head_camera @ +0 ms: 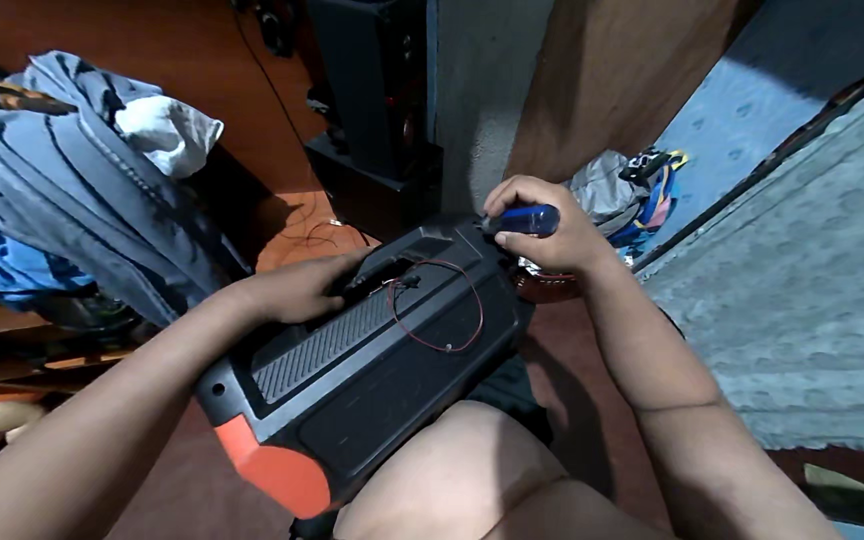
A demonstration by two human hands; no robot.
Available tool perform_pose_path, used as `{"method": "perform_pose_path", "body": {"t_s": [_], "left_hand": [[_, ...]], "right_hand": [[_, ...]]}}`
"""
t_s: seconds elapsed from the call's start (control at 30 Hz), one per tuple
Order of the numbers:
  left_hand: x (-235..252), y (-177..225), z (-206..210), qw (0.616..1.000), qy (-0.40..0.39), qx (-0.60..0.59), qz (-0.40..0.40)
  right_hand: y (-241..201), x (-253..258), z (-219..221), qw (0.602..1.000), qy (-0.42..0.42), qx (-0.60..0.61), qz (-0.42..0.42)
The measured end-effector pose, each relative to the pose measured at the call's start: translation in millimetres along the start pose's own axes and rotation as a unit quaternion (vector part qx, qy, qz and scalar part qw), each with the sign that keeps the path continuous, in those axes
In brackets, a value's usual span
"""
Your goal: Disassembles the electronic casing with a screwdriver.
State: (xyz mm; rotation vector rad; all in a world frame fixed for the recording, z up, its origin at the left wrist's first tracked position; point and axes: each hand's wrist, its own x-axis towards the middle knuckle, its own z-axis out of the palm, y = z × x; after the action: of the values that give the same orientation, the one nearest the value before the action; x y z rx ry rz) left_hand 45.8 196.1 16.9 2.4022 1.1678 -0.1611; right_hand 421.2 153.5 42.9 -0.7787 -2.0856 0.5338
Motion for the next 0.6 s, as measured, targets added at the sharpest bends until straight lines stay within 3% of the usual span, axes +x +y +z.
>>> {"method": "perform_pose_path", "body": {"t_s": [0.17,0.23,0.3,0.37,0.43,0.53,0.6], "left_hand": [[-1.1,-2.1,0.0,1.000,-0.006,-0.010,-0.006],[1.2,-3.9,1.4,1.000,-0.003,-0.005,-0.009],[2.3,-1.4,1.3,1.000,-0.005,0.008,-0.019],[1.8,0.3,1.9,1.000,-0.002,0.020,-0.015],[0.2,3.4,1.8,1.000,0.003,0.020,-0.006],[0.2,2.5,4.2,1.000,0.006,0.016,-0.001],[-0.3,2.1,4.4,1.000,0.002,0.014,-0.003]], "right_hand": [[-26.6,-15.8,8.3,0.973,0.154,-0.161,0.050],[-33.9,-17.9,0.1,0.970,0.091,-0.224,-0.011],[-39.6,-14.0,-13.9,0.962,-0.036,-0.261,-0.077],[-42.1,-5.5,-22.9,0.947,-0.119,-0.284,-0.093],[-47.4,2.3,-24.5,0.932,-0.144,-0.330,-0.032],[-67.1,18.1,-19.3,0.901,-0.148,-0.372,0.169],[-74.2,27.6,-17.0,0.891,-0.129,-0.348,0.260]]}}
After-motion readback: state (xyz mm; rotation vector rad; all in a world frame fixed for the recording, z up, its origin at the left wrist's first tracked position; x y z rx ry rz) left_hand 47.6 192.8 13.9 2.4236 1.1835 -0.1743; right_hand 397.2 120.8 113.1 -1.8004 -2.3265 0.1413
